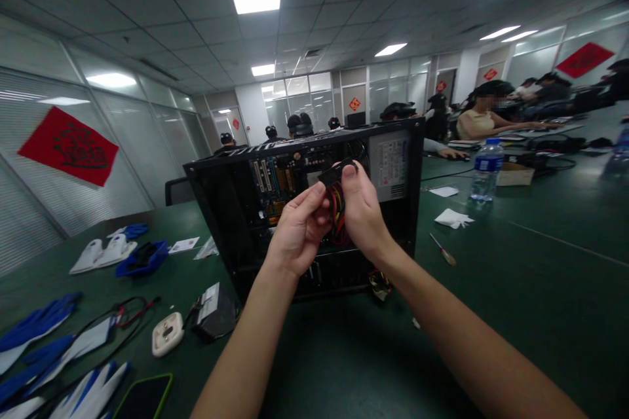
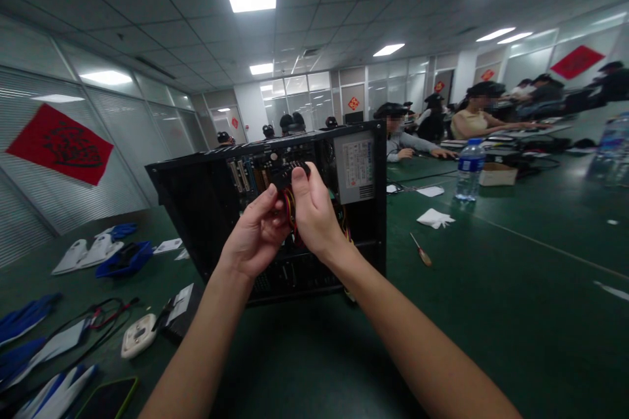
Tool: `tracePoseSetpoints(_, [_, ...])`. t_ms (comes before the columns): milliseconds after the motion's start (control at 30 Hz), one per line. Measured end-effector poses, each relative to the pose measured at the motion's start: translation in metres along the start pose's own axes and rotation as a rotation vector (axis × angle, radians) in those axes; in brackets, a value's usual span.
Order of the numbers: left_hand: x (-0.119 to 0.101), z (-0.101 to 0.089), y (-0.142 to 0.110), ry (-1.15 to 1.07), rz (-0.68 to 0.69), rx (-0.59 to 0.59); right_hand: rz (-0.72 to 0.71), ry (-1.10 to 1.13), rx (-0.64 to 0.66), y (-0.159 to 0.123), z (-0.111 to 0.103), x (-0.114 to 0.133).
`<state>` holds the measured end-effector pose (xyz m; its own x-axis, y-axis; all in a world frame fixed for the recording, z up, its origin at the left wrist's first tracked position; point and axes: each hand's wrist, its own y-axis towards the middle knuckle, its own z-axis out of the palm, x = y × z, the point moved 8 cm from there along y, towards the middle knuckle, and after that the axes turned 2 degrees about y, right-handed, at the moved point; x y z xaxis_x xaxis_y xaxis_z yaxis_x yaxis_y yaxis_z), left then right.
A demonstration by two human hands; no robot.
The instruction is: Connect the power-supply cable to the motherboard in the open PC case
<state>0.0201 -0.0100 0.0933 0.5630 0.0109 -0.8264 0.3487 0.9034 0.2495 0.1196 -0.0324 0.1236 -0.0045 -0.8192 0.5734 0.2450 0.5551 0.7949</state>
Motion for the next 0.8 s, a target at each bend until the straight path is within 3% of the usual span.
tracePoseSetpoints(200, [-0.003, 0.0, -0.004, 0.147, 0.187, -0.107, 0.014, -0.008, -0.031, 0.002, -0.004, -0.005])
tracePoseSetpoints(367, [-0.013, 0.005, -0.011, 0.378, 0.395, -0.112, -0.014, -0.005, -0.041, 0.002, -0.006, -0.003])
tracePoseSetpoints(800, [-0.033, 0.025, -0.037, 0.798, 0.654, -0.168, -0.058, -0.036, -0.008, 0.0, -0.006, 0.006])
